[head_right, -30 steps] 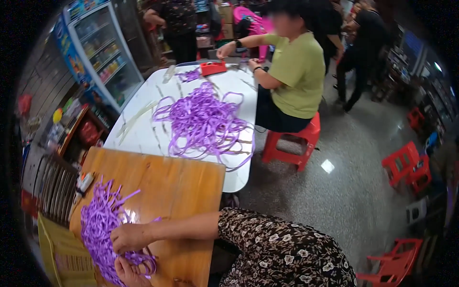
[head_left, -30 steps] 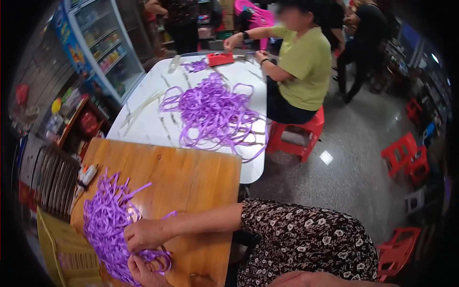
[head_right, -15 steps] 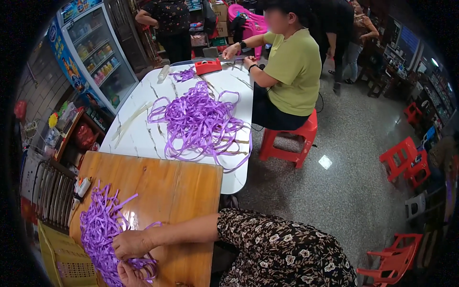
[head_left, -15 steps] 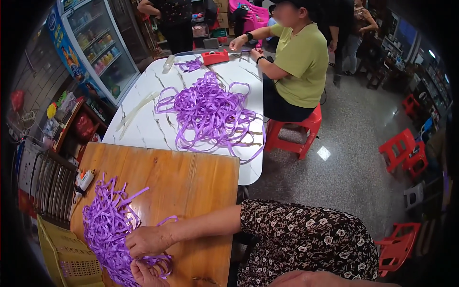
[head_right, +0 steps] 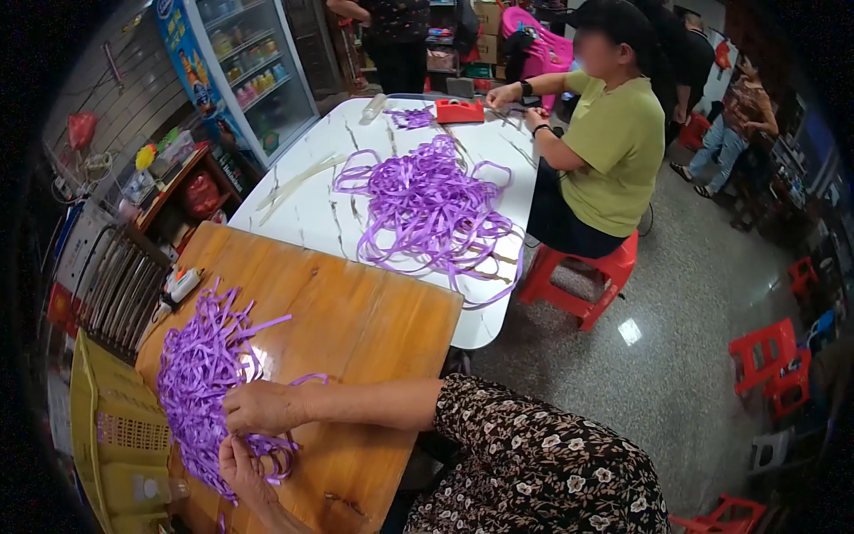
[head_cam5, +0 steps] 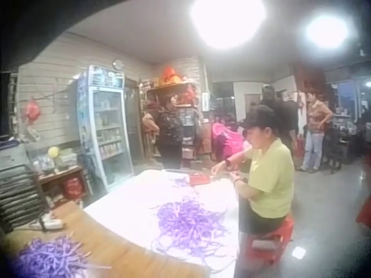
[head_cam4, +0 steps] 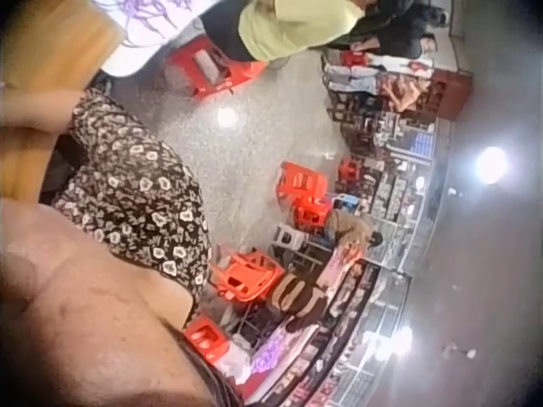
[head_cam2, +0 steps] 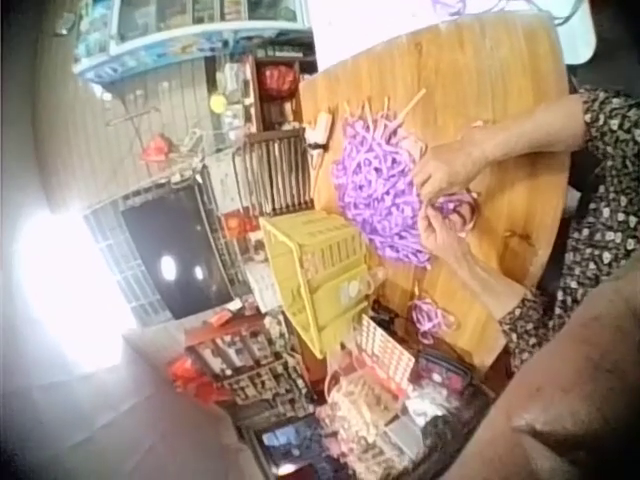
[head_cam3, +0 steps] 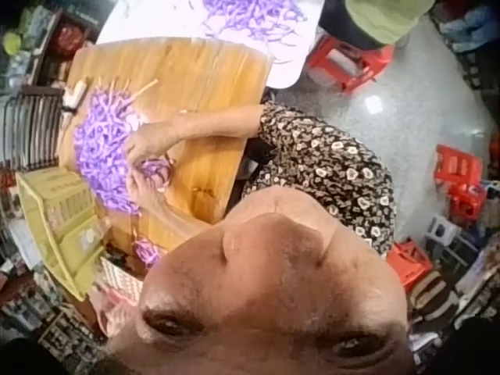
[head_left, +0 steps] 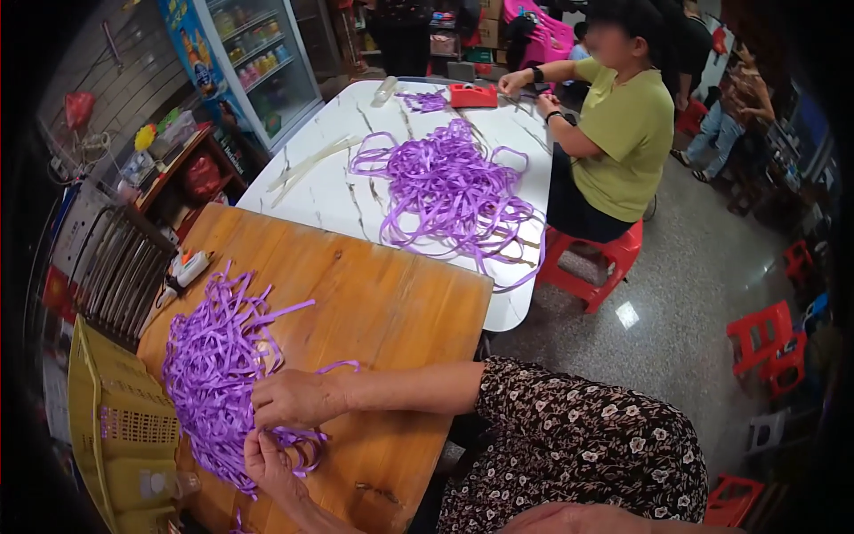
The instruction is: The person ties knots in purple ribbons by hand, working through them one at a time from a pile on a wooden table. They form a loop and pull the end through to create a knot before setting it aside and reaching for another ribbon.
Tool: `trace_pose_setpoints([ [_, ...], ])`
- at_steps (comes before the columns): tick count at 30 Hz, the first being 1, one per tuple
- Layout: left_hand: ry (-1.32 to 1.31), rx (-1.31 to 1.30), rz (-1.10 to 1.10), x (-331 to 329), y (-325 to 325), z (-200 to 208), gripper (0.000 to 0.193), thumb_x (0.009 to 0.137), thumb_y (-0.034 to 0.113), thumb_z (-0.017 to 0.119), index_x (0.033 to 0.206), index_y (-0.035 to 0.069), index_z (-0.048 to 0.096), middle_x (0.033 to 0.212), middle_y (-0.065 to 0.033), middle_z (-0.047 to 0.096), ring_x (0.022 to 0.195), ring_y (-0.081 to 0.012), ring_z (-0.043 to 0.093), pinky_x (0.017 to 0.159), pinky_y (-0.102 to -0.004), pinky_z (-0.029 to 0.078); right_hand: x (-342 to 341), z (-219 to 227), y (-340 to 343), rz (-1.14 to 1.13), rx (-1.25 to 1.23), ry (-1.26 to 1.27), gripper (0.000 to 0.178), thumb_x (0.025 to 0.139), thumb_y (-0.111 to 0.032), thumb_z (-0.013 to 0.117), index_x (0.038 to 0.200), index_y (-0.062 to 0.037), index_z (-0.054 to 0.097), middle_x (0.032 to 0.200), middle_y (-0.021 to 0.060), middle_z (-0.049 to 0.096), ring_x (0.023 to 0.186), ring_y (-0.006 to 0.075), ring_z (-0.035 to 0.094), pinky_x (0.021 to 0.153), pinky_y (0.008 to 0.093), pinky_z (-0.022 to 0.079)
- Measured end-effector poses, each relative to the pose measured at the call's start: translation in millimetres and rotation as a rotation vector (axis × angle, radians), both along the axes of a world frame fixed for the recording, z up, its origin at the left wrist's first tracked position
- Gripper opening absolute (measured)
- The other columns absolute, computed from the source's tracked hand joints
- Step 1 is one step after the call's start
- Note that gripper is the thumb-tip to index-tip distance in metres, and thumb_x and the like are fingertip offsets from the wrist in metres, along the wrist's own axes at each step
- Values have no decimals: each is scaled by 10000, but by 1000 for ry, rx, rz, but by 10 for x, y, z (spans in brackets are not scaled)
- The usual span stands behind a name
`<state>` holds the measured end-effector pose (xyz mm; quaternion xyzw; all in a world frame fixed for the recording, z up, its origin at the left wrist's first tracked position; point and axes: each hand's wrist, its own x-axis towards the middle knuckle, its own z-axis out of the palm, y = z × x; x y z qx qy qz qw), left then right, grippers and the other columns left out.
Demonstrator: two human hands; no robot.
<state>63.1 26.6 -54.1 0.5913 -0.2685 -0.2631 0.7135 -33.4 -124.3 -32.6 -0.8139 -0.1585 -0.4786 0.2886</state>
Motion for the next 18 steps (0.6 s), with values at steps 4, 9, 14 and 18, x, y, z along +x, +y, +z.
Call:
trace_pose_setpoints([
  [4,-14,3,-65,-34,68,94,75,892,115,541,889,46,573,633,77,468,484,24,317,411,-147,196,-15,40,23,-21,-9,31,79,709,-115,599,718,-58,544,711,84,497,683,270,537,561,370,452],
  [9,-20,-79,-42,-52,42,79,68,880,84,555,899,25,579,681,61,489,543,9,358,452,-138,239,-49,81,38,-32,2,34,77,704,-108,604,730,-66,545,724,72,509,689,266,539,566,367,453],
  [14,-71,-113,0,-91,37,1,97,882,83,550,908,-7,577,786,5,564,660,-35,484,577,-155,387,-62,96,61,-9,90,44,138,641,-64,648,711,-44,530,713,69,525,712,266,549,574,366,454],
  [18,-138,-158,19,-150,33,51,97,882,80,551,909,-7,582,790,13,563,674,-34,482,578,-159,380,-52,116,108,74,206,26,141,630,-44,652,704,-23,533,683,81,542,689,266,560,569,360,450],
])
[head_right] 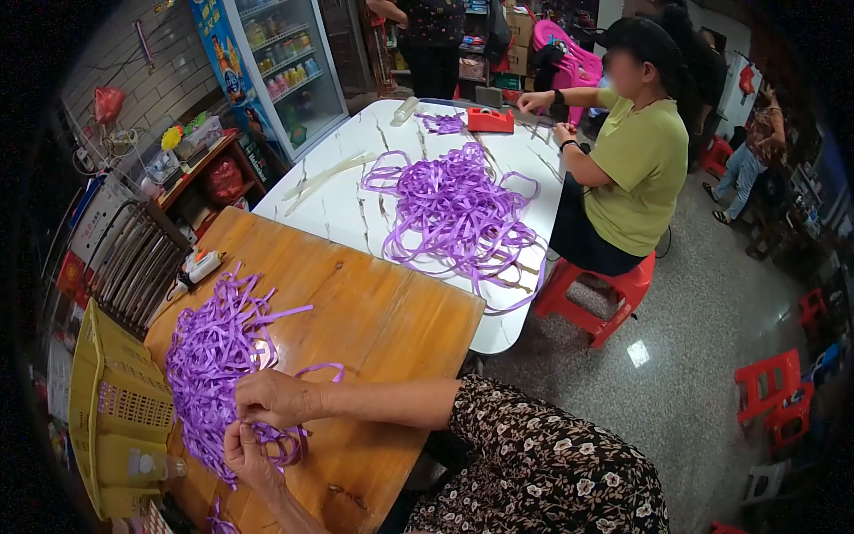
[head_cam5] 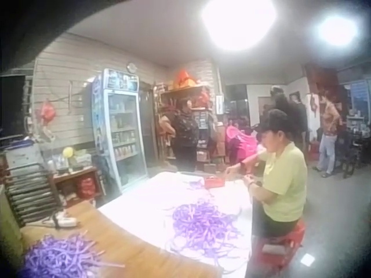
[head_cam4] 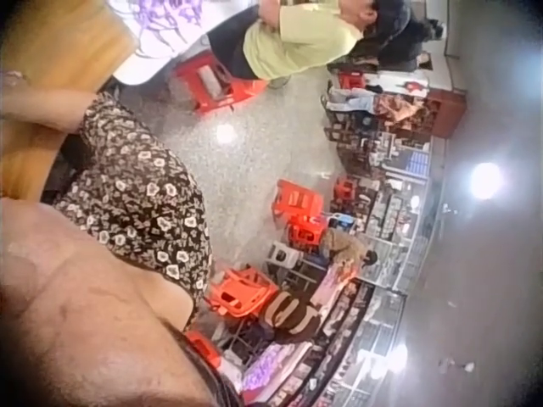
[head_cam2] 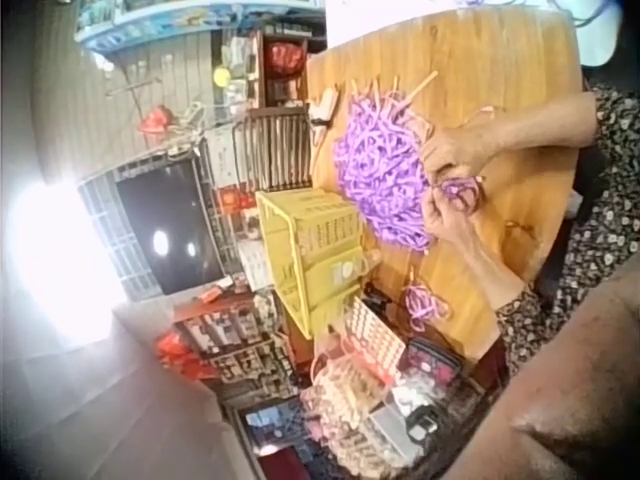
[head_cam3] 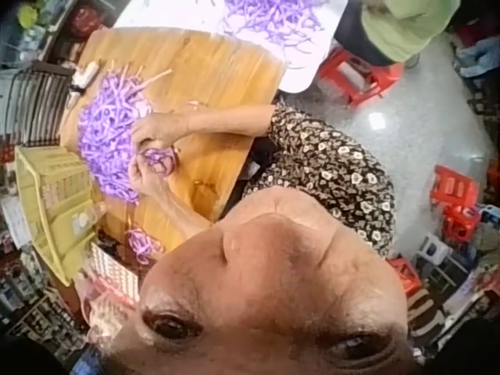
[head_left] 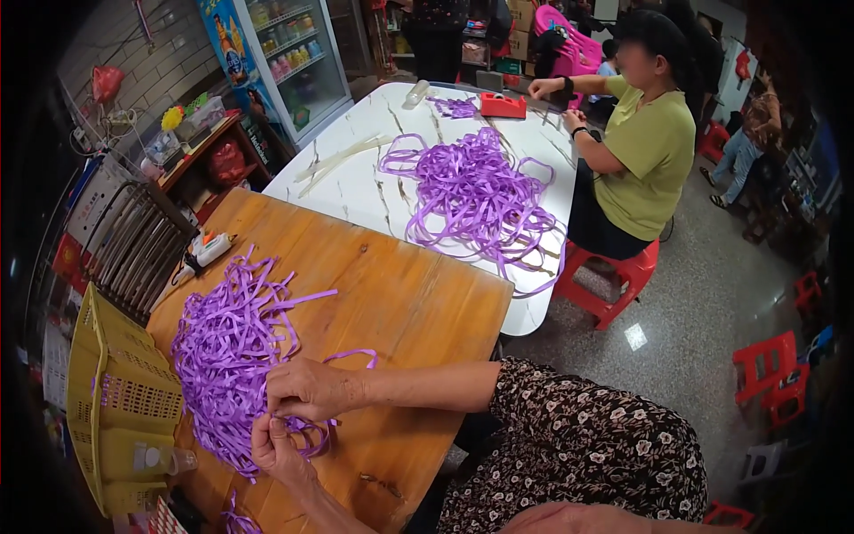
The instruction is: The person ties knots in purple ribbons by hand, working through them one at a time from a pile on a wooden table. They form a loop and pull the end through to create a knot before setting it aside and reaching for another ribbon.
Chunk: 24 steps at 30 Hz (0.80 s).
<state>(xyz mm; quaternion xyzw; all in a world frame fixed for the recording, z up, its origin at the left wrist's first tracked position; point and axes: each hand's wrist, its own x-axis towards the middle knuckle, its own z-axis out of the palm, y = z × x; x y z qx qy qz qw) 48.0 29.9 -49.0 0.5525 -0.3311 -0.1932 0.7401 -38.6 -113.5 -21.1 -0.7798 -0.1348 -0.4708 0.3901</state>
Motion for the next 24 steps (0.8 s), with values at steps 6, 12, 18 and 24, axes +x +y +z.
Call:
trace_pose_setpoints([
  [6,-175,-21,129,-55,-26,-22,82,875,53,538,848,-19,566,772,9,502,711,-82,437,627,-222,348,-1,5,128,50,318,142,108,679,-48,641,688,0,545,648,97,562,584,212,558,541,319,435],
  [12,-618,70,282,-122,-42,66,74,883,37,522,860,-21,562,767,7,486,700,-81,418,602,-217,347,-42,44,187,42,478,257,119,699,-86,634,705,8,561,644,84,588,593,156,557,539,296,429],
  [18,-744,90,342,-169,-59,123,97,889,36,506,853,-41,551,735,-12,475,674,-95,422,595,-224,346,-67,79,203,65,576,362,120,708,-106,621,707,2,568,633,71,585,595,134,546,542,285,427],
  [24,-629,119,256,-80,-49,94,119,903,66,497,864,-31,554,729,15,475,671,-79,415,576,-218,337,-15,24,100,94,500,391,117,723,-112,614,727,-3,572,655,69,591,622,133,556,564,283,435],
])
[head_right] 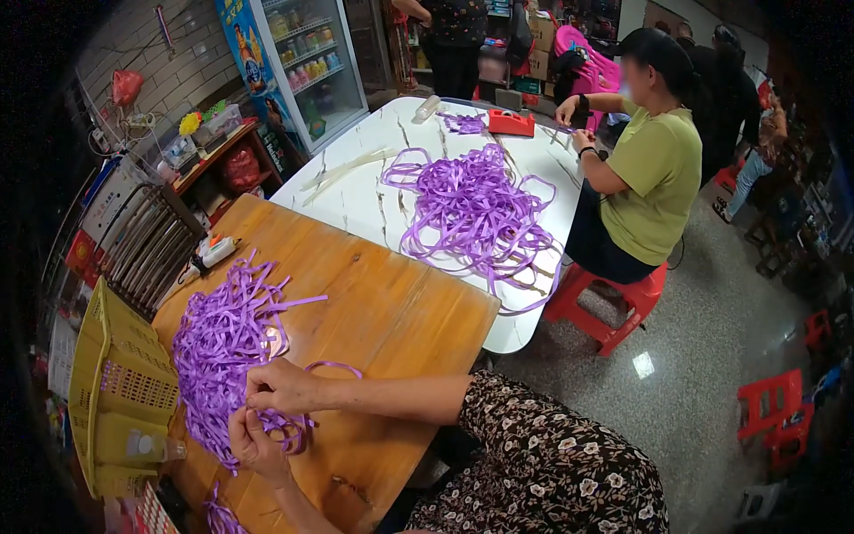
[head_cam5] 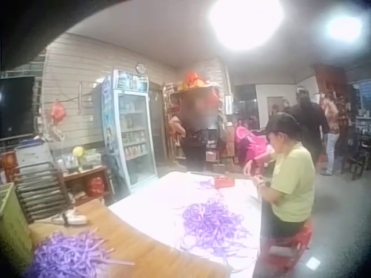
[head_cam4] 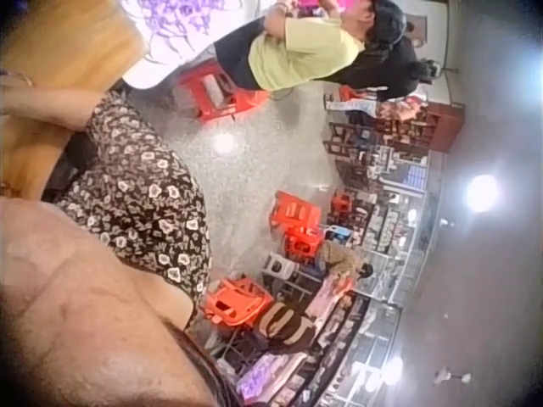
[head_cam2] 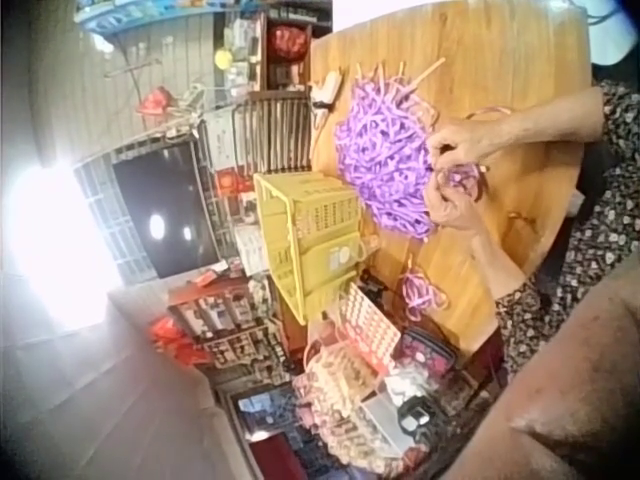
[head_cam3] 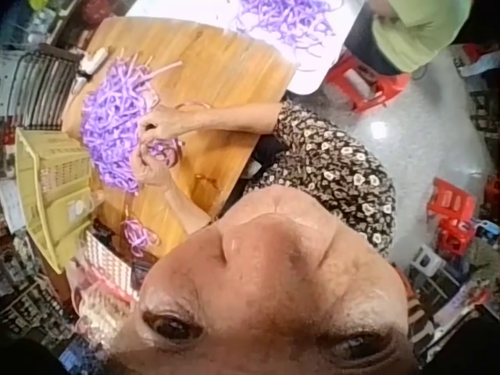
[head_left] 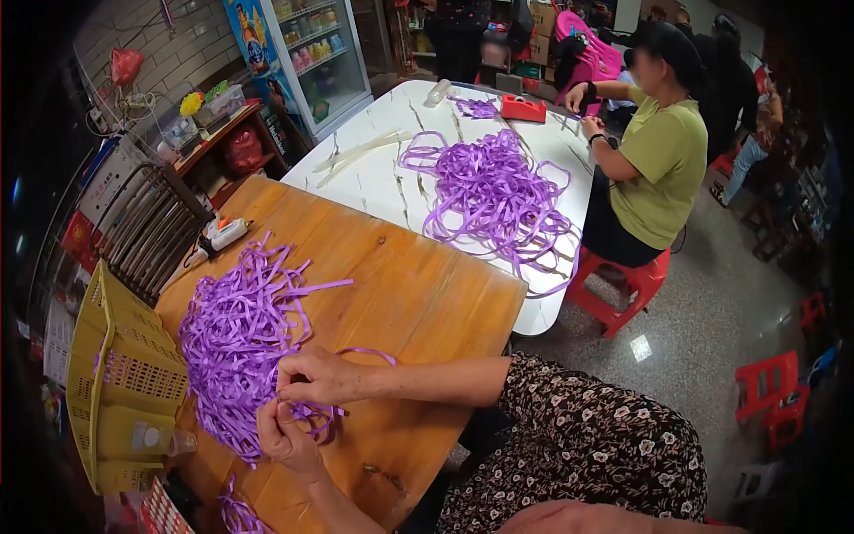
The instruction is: The person ties knots in purple ribbons by hand, working through them one at a time from a pile on a wooden table. They form a loop and pull the end through to create a knot before setting it aside and reaching for another ribbon.
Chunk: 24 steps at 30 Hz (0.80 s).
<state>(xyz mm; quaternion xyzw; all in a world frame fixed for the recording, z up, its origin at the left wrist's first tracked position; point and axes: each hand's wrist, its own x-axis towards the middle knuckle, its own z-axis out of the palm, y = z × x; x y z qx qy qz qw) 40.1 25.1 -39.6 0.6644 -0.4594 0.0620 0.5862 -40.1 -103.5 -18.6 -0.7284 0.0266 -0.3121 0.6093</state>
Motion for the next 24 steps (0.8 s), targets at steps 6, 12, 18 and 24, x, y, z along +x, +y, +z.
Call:
trace_pose_setpoints([
  [6,529,-121,-114,50,32,-58,90,890,80,531,847,10,568,718,53,468,628,-28,373,535,-172,296,-1,9,-86,33,-203,-155,135,737,-104,633,805,-2,576,744,110,603,680,198,592,619,316,463],
  [12,524,-112,-137,40,21,-46,105,898,97,524,840,23,571,654,76,428,561,3,320,477,-154,231,-12,-21,-121,-55,-568,-231,191,704,-103,655,865,-46,569,793,104,554,773,284,570,637,376,469],
  [18,498,-46,-144,75,52,-27,110,885,112,551,822,25,575,639,76,434,539,6,332,456,-146,226,-27,-6,-154,-128,-751,-257,142,726,-104,650,812,-50,551,759,81,508,708,263,541,582,362,441],
  [24,611,87,-198,95,139,88,66,867,57,562,834,3,582,681,46,475,610,-32,394,543,-169,323,-57,-2,-175,-101,-778,-271,155,717,-112,646,801,-47,533,742,83,490,689,259,526,572,362,429],
])
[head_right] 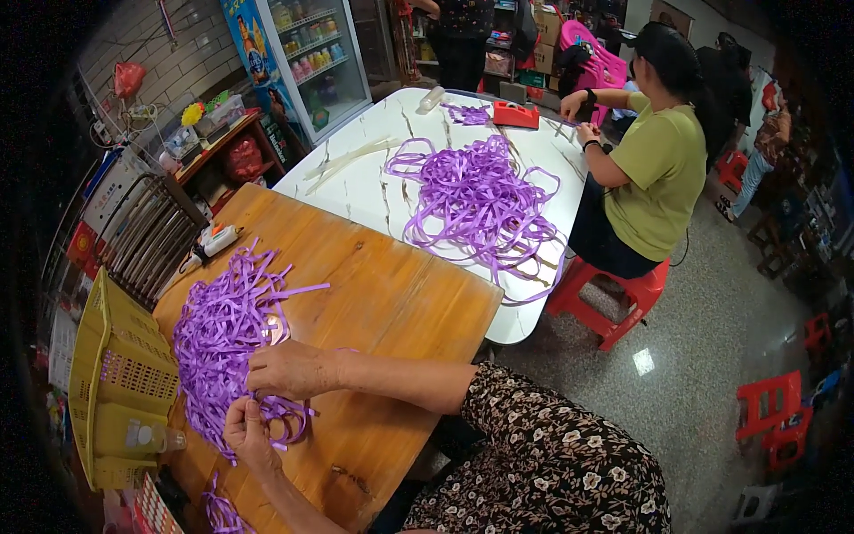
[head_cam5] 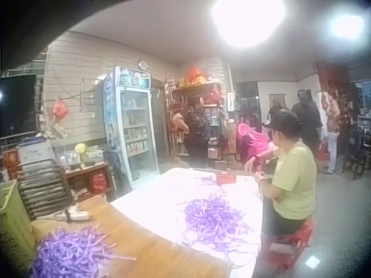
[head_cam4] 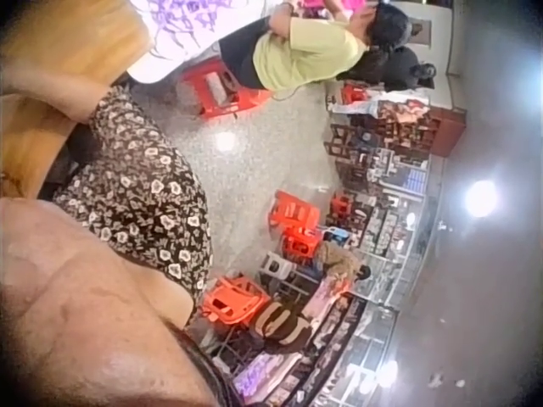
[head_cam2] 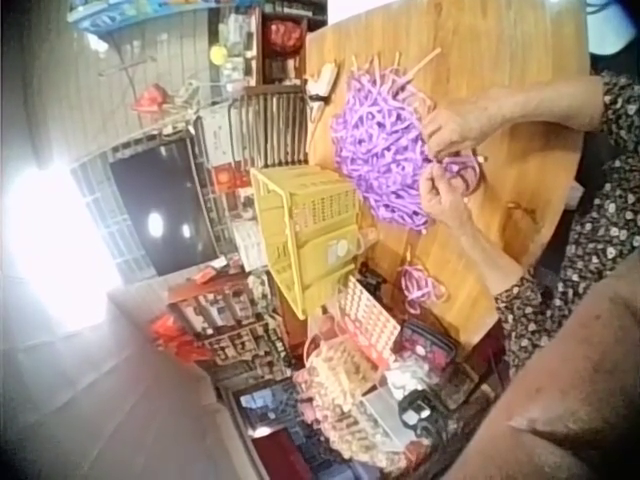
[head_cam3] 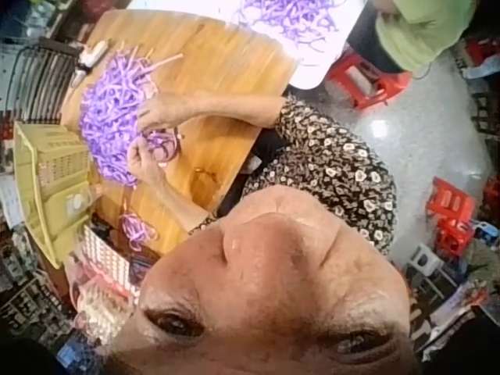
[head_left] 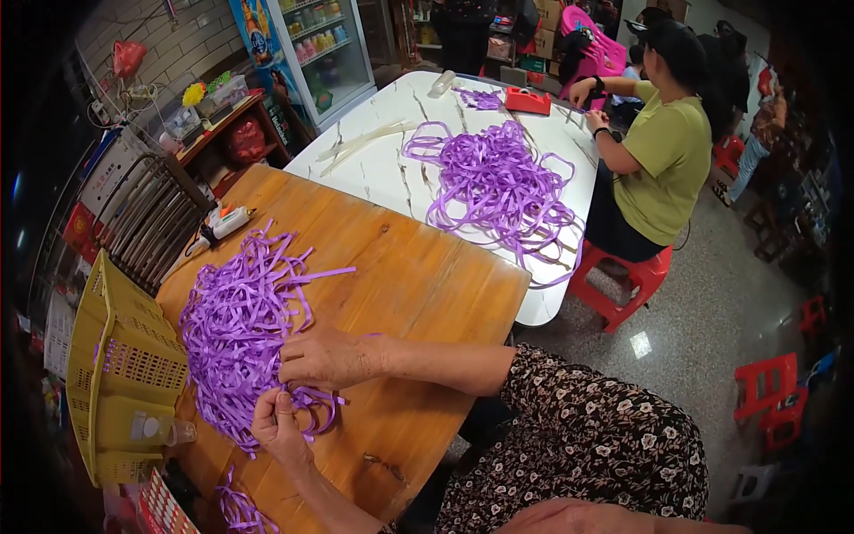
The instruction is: The person ties knots in purple ribbons by hand, working through them one at a time from a pile on a wooden table. They form a loop and pull the end through to create a knot before setting it aside and reaching for another ribbon.
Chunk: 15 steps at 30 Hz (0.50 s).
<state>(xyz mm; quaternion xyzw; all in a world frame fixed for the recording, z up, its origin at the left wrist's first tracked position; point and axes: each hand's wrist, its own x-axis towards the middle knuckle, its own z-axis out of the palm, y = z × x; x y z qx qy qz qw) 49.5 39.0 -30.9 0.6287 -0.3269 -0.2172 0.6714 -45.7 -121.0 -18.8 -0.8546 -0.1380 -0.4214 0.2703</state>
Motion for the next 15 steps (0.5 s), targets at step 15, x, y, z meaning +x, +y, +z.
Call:
trace_pose_setpoints([
  [15,-729,60,-22,-110,-102,126,53,832,10,549,798,-30,561,648,-48,473,585,-126,447,521,-252,354,10,-30,-80,197,258,252,112,671,-101,625,687,8,605,635,153,578,604,284,571,571,368,437],
])
